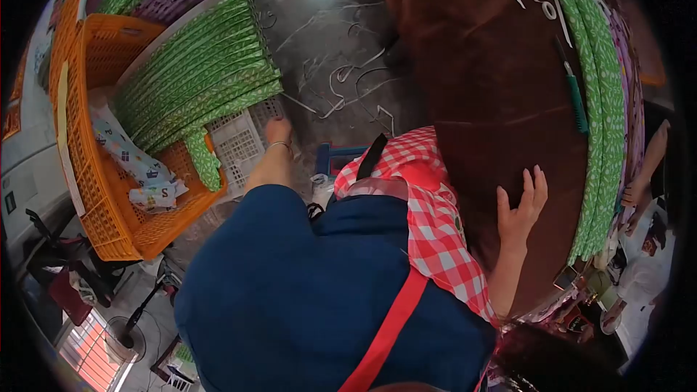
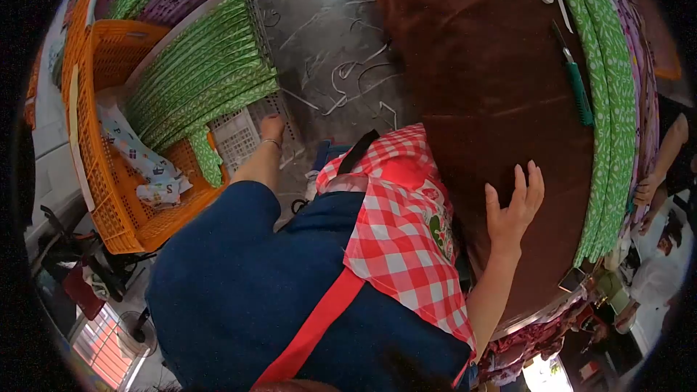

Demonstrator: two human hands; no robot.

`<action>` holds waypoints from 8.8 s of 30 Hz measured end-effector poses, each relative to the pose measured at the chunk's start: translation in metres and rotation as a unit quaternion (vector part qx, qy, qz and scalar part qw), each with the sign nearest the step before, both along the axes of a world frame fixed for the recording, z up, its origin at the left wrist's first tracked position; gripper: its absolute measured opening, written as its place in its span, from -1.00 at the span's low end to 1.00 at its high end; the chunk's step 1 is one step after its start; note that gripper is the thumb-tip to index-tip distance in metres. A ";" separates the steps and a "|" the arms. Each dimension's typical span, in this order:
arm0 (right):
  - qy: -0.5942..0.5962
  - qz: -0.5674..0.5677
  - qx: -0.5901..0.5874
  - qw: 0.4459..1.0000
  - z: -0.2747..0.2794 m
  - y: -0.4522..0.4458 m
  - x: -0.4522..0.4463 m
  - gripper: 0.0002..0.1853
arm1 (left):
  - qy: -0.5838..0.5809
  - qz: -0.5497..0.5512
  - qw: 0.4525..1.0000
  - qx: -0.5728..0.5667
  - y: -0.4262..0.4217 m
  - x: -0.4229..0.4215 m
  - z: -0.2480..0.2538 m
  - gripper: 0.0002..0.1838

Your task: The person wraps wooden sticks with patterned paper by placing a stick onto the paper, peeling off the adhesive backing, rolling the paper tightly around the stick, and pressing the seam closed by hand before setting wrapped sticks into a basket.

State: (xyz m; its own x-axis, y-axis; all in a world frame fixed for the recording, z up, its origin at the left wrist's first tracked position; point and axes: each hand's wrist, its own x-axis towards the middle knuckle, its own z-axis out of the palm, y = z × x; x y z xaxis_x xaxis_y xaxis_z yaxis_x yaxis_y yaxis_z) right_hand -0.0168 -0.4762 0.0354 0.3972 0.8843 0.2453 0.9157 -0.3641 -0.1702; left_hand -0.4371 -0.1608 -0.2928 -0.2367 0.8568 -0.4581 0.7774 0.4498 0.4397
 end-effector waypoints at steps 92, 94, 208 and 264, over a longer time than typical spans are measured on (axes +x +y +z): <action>-0.150 -0.276 0.066 0.947 0.125 -0.145 -0.009 -0.53 | -0.110 -0.968 0.201 0.103 -0.136 0.464 0.495 -0.62; -0.149 -0.295 0.066 0.942 0.121 -0.149 0.001 -0.55 | -0.103 -0.947 0.224 0.207 -0.142 0.461 0.481 -0.65; 0.027 -0.605 0.014 0.796 0.005 -0.325 -0.067 -0.50 | -0.145 -0.955 0.171 0.196 -0.231 0.446 0.362 -0.45; -0.071 -0.414 0.039 0.907 -0.001 -0.186 -0.041 -0.76 | -0.264 -0.759 0.477 0.356 -0.030 0.543 0.398 -0.79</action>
